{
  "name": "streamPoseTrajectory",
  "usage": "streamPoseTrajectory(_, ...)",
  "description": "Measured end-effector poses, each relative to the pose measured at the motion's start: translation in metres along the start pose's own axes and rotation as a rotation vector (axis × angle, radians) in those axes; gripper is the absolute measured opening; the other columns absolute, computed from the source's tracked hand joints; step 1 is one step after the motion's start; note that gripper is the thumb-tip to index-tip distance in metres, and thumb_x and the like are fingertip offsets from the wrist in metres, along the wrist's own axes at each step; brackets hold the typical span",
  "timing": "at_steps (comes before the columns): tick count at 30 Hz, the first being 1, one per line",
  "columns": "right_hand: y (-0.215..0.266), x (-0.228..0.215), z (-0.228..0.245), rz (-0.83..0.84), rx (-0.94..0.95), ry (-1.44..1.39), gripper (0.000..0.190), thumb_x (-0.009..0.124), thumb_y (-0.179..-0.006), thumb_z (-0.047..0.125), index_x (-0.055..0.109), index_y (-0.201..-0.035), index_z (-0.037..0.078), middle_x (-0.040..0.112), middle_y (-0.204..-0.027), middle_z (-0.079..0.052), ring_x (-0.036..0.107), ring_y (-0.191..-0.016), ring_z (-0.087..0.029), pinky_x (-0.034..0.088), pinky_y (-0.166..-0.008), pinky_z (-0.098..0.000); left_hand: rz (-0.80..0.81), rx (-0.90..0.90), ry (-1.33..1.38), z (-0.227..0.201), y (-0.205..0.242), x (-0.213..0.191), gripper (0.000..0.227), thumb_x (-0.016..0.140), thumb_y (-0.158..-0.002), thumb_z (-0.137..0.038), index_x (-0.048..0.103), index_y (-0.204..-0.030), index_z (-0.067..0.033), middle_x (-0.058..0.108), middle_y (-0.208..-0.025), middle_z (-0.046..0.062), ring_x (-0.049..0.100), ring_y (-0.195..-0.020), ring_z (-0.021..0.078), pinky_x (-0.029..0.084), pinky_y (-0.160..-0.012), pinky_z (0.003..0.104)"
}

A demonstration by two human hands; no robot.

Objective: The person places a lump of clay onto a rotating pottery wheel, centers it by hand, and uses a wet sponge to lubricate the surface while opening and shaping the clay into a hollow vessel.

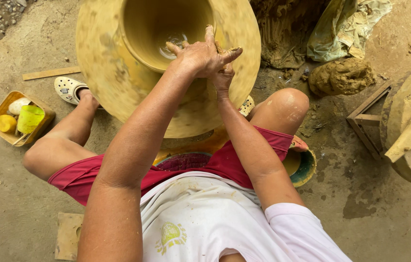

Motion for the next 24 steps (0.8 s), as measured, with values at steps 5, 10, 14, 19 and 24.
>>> streamPoseTrajectory(5, -0.001, 0.001, -0.008, -0.003, 0.034, 0.042, 0.012, 0.079, -0.090, 0.006, 0.070, -0.091, -0.003, 0.070, -0.077, 0.001, 0.061, -0.072, -0.005, 0.051, -0.064, -0.0235, 0.034, 0.013, -0.011, 0.007, -0.004, 0.003, 0.136, 0.026, -0.073, -0.100, -0.001, -0.166, -0.0050, 0.065, -0.136, 0.020, 0.049, -0.141, 0.0394, 0.003, -0.114, 0.080)
streamPoseTrajectory(10, 0.002, 0.005, -0.013, 0.006, 0.017, -0.046, 0.017, 0.080, -0.089, 0.002, 0.069, -0.099, -0.005, 0.070, -0.083, 0.000, 0.059, -0.078, -0.005, 0.051, -0.069, -0.0234, 0.012, 0.004, -0.003, 0.011, 0.001, 0.001, 0.134, 0.027, -0.071, -0.101, -0.002, -0.162, -0.0079, 0.059, -0.142, 0.017, 0.038, -0.145, 0.0438, -0.005, -0.109, 0.085)
streamPoseTrajectory(14, -0.003, 0.003, -0.013, 0.035, -0.056, 0.048, 0.019, 0.082, -0.086, 0.001, 0.071, -0.100, -0.004, 0.072, -0.084, -0.001, 0.061, -0.078, -0.005, 0.052, -0.069, -0.0235, -0.004, -0.009, 0.002, 0.011, -0.001, 0.005, 0.135, 0.032, -0.069, -0.101, -0.005, -0.163, -0.0111, 0.059, -0.142, 0.018, 0.030, -0.147, 0.0498, -0.007, -0.108, 0.085)
streamPoseTrajectory(19, -0.003, -0.003, -0.024, 0.028, -0.056, 0.050, 0.015, 0.082, -0.085, 0.002, 0.069, -0.091, -0.003, 0.071, -0.080, 0.000, 0.060, -0.075, -0.005, 0.052, -0.067, -0.0245, -0.028, -0.012, -0.014, 0.008, -0.003, 0.009, 0.134, 0.036, -0.070, -0.101, -0.004, -0.164, -0.0143, 0.057, -0.144, 0.018, 0.026, -0.148, 0.0536, -0.007, -0.107, 0.085)
streamPoseTrajectory(24, -0.005, -0.004, -0.027, 0.022, -0.058, 0.055, 0.014, 0.082, -0.084, 0.002, 0.068, -0.083, -0.002, 0.070, -0.077, 0.001, 0.059, -0.072, -0.005, 0.052, -0.064, -0.0255, -0.005, -0.025, -0.013, 0.008, 0.005, 0.008, 0.132, 0.039, -0.070, -0.099, -0.003, -0.165, -0.0166, 0.059, -0.145, 0.016, 0.031, -0.147, 0.0519, -0.004, -0.111, 0.084)
Point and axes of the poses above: each hand's wrist, its own y-axis away from the middle knuckle, its own x-axis out of the palm, z = x × y, the point moved 7 cm from there along -y, towards the middle knuckle
